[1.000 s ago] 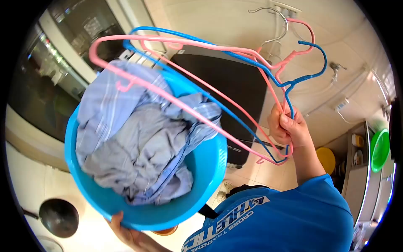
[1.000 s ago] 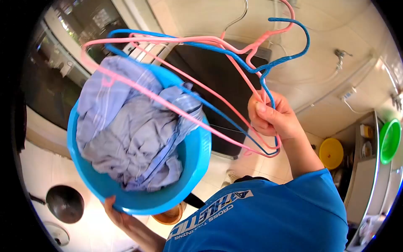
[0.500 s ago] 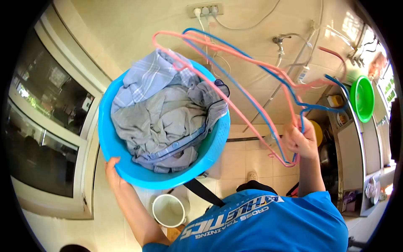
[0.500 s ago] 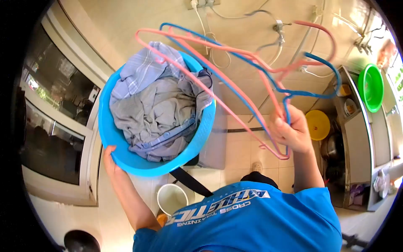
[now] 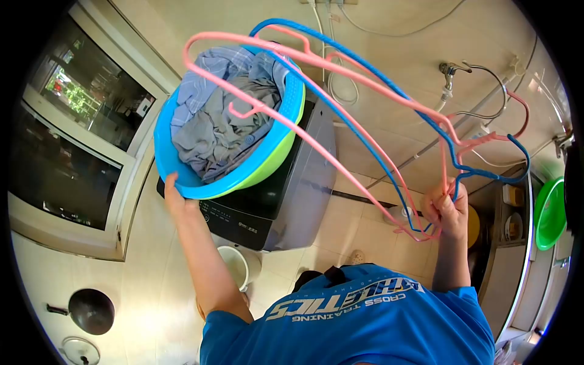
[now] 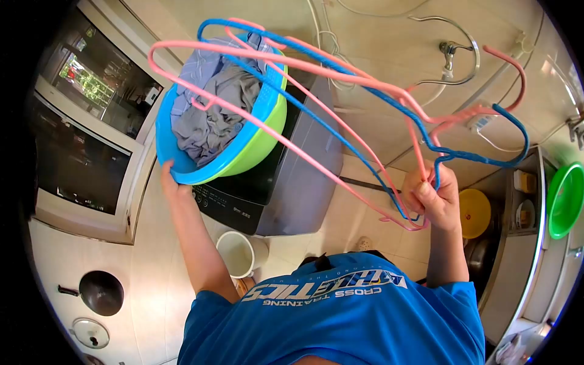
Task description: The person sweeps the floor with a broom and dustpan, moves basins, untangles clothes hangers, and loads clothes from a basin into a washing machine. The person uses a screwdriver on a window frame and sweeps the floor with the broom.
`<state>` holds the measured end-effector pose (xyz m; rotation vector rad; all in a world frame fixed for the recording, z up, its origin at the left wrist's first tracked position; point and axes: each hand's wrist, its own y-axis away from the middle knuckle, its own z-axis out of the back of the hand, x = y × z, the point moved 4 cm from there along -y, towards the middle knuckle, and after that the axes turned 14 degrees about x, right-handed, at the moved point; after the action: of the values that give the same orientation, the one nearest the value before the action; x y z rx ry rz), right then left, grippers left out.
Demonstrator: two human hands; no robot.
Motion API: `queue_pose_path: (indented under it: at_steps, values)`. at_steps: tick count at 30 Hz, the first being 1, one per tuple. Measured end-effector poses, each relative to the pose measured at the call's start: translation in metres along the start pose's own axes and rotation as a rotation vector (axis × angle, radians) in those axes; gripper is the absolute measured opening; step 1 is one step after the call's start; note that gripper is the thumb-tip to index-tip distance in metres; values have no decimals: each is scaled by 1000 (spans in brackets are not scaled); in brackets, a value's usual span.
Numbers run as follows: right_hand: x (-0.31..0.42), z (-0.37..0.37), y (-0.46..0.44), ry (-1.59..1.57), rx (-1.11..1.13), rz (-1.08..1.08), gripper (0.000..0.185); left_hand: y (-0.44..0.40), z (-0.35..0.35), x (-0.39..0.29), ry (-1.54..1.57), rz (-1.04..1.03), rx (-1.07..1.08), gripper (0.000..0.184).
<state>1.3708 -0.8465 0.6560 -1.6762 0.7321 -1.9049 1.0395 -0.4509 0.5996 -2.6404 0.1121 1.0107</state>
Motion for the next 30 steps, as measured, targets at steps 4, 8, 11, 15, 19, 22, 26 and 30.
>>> queue_pose_path:
  at_steps: [4, 8, 11, 15, 19, 22, 26, 30]
  values:
    - [-1, 22, -26, -17, 25, -134, 38, 10, -32, -12, -196, -90, -8, 59]
    - [11, 42, -15, -16, 49, -217, 40, 38, -36, -28, -550, -389, -348, 50]
    - [39, 46, -5, -87, 106, -257, 25, 81, -99, -53, -982, -888, -374, 36]
    - [68, 48, 16, 60, 70, -416, 27, 133, -197, -49, -689, -1047, 251, 52]
    - [81, 27, 30, 156, 79, -514, 20, 181, -297, -25, -1134, -718, 1384, 57]
    - [85, 10, 35, 234, 17, -663, 20, 189, -315, 21, -1307, -584, 1688, 57]
    - [89, -13, 17, 487, -3, -928, 19, 188, -318, 66, -1082, -425, 1765, 31]
    - [95, -22, 4, 790, -61, -1012, 23, 181, -316, 97, -869, -263, 1709, 22]
